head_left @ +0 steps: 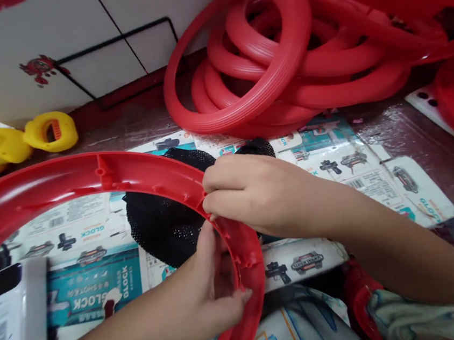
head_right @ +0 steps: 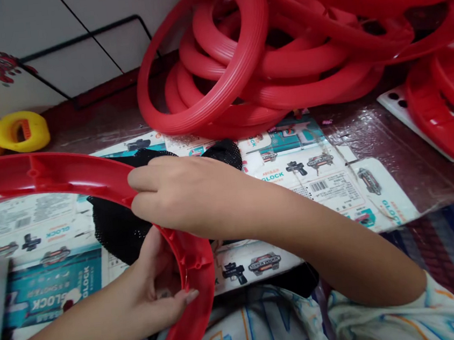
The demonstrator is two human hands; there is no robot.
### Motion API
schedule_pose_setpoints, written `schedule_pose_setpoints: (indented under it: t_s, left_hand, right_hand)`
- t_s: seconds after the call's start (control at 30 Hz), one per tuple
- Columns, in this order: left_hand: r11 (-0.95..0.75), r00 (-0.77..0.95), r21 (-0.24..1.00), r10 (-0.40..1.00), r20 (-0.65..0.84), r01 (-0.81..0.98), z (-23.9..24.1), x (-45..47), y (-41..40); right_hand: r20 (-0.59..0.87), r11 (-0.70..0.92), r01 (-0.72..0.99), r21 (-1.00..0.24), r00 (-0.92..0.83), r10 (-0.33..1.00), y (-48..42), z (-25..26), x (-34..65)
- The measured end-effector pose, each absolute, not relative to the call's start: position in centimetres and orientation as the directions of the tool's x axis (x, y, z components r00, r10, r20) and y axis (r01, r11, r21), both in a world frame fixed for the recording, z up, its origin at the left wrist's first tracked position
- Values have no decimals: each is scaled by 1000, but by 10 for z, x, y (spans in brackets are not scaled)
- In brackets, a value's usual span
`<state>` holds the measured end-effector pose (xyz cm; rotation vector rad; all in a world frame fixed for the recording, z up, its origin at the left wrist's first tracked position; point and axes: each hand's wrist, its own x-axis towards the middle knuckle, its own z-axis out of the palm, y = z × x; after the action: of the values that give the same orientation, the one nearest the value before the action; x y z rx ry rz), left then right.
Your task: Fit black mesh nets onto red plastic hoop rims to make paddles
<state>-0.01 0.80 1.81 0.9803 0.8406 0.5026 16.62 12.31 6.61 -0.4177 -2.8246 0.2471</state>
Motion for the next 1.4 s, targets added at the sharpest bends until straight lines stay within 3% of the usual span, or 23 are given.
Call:
schedule_pose_setpoints:
  t_s: [0.47, 0.6, 0.73, 0.8, 0.9, 1.03, 1.2, 1.4]
  left_hand:
    - [478, 615, 878, 691, -379, 4, 15, 0, 4]
    - [547, 604, 825, 709, -364, -145, 14, 1, 7]
    - [534, 406, 778, 825, -394, -330, 15, 4, 13]
    - [505, 296, 810, 855, -425, -298, 14, 6, 15]
    - [417, 240, 865, 902, -358, -279, 11, 9, 18]
    - [315, 162, 912, 946, -280, -263, 10, 14, 23]
    - [285, 137, 905, 958, -253, -315, 12, 20, 28]
    - [358, 172, 895, 931, -322, -265, 22, 13, 32]
  right_hand:
    - [272, 897, 175, -405, -914, 301, 131, 64, 168]
    - [298, 893, 172, -415, -902, 312, 131, 62, 169]
    - [303, 893, 172, -416, -899, 315, 131, 62, 168]
    - [282, 889, 177, -423, -906, 315, 130, 63, 168]
    - [286, 881, 162, -444, -906, 311, 129, 64, 168]
    - [403, 874, 140, -465, -845, 350, 128, 65, 170]
    - [430, 893, 166, -418, -829, 356, 127, 66, 171]
    - [425, 913, 364, -183, -808, 407, 124, 62, 171]
